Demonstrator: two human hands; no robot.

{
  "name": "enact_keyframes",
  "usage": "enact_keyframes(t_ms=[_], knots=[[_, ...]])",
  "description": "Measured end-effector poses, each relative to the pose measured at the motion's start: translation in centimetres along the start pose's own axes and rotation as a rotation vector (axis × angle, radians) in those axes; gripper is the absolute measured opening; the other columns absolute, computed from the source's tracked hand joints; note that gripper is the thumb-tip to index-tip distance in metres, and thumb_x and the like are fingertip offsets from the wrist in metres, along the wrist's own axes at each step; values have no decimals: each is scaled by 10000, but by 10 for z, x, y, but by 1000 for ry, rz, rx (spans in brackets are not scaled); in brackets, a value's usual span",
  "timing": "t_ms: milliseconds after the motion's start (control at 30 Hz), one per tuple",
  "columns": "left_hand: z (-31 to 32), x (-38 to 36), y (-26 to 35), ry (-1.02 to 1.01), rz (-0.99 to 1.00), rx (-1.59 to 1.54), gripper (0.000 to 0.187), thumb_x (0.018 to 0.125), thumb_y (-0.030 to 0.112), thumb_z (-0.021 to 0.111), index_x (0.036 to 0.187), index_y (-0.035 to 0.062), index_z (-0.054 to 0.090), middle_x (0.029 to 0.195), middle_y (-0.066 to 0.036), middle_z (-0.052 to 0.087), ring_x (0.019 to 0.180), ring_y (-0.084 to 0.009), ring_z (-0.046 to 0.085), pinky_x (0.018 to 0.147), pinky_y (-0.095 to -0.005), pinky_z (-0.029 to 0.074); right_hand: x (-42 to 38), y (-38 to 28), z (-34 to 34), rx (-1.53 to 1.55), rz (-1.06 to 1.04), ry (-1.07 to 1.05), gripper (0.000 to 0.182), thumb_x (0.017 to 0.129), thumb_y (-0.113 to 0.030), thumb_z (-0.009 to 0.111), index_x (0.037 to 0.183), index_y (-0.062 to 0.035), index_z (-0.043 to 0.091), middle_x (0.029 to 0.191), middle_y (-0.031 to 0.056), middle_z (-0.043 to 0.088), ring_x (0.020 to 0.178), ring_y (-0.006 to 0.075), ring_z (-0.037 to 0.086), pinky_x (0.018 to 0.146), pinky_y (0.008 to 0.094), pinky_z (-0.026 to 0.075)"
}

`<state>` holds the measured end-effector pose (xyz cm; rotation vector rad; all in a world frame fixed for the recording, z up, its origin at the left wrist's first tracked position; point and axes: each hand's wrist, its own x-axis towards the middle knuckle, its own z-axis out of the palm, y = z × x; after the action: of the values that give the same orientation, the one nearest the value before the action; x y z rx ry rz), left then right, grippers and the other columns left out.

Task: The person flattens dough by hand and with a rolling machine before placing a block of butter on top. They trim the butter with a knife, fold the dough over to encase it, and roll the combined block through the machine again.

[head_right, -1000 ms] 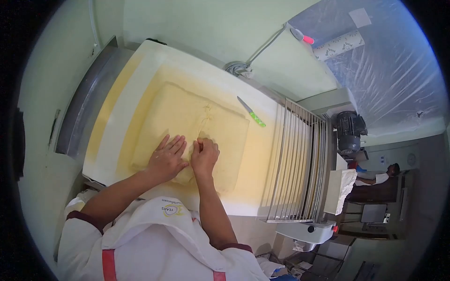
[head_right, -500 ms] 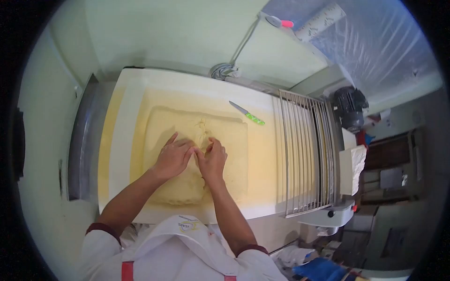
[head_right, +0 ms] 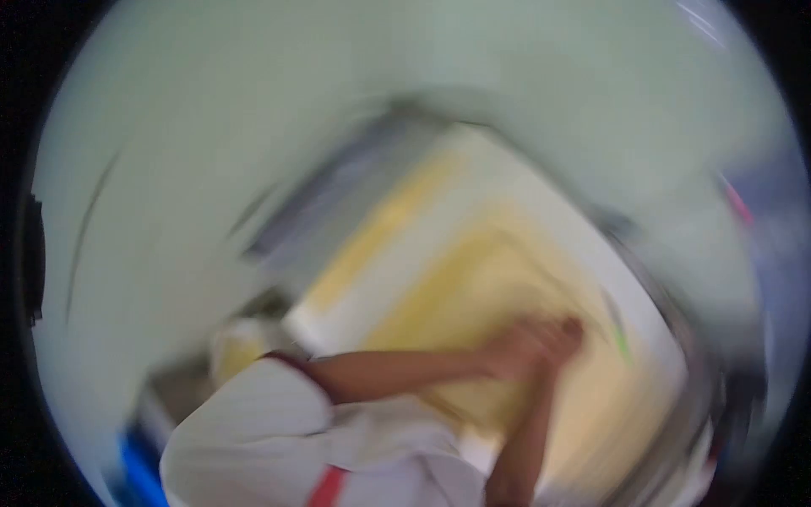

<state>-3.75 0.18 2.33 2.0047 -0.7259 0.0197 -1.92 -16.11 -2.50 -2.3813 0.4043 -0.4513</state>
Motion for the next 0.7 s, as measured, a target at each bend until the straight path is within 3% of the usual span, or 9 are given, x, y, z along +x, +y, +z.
enact_keyframes(t_ms=[67,333,400,433,467,500,533,567,700], knots=[[1,-19,12,377,0,-284,124,776,156,577,825,75,658,916,-140,634,963,-301,565,1039,-482,350,20,9,5,18,3,-124,241,896,-244,590,930,-10,637,835,101,644,776,237,598,726,390,486],[42,-35,3,421,-35,-14,179,774,188,584,749,14,618,823,-135,608,945,-302,549,942,-435,412,45,-11,3,-340,-103,-62,325,872,-294,651,951,21,663,859,134,670,748,230,607,691,373,504],[29,-25,10,153,-172,-60,198,787,205,572,783,11,613,858,-169,608,946,-326,550,895,-431,427,76,51,18,-219,-114,-132,281,875,-224,639,962,43,652,876,151,675,769,248,617,707,385,520],[28,-22,11,146,-212,-197,263,826,234,559,920,-5,612,947,-205,602,956,-372,545,883,-458,425,89,120,40,-84,-190,-99,223,884,-166,599,980,28,650,880,152,675,789,250,618,747,379,520],[31,-20,10,416,-27,-401,401,856,277,567,1120,-26,578,1121,-227,584,1078,-396,522,965,-468,391,104,191,65,46,-270,-76,184,892,-109,560,998,13,649,884,153,675,809,251,619,787,374,520],[37,-20,4,240,-139,-460,568,875,318,567,1308,-39,478,1331,-242,486,1268,-393,410,1102,-461,280,80,123,34,-1,-284,-153,212,888,-150,600,1032,1,634,873,128,671,817,223,616,769,352,505],[68,-12,-13,-58,-268,-86,698,882,348,567,1424,-34,347,1504,-222,299,1413,-354,228,1181,-443,115,51,37,0,-48,-300,-230,258,884,-192,641,1067,-10,619,861,103,666,826,194,612,751,331,489],[61,-25,-8,33,-217,33,755,908,352,539,1478,-27,221,1556,-211,178,1451,-343,130,1186,-449,58,39,-10,-34,69,121,-146,277,869,-221,677,1060,-27,627,846,84,662,823,147,604,733,297,475],[40,-12,15,-212,-168,459,683,949,300,452,1485,-29,184,1566,-187,166,1463,-300,129,1177,-488,66,76,118,-133,-70,-81,234,376,877,-198,649,1223,-69,576,1082,153,602,1007,250,567,890,375,448]])
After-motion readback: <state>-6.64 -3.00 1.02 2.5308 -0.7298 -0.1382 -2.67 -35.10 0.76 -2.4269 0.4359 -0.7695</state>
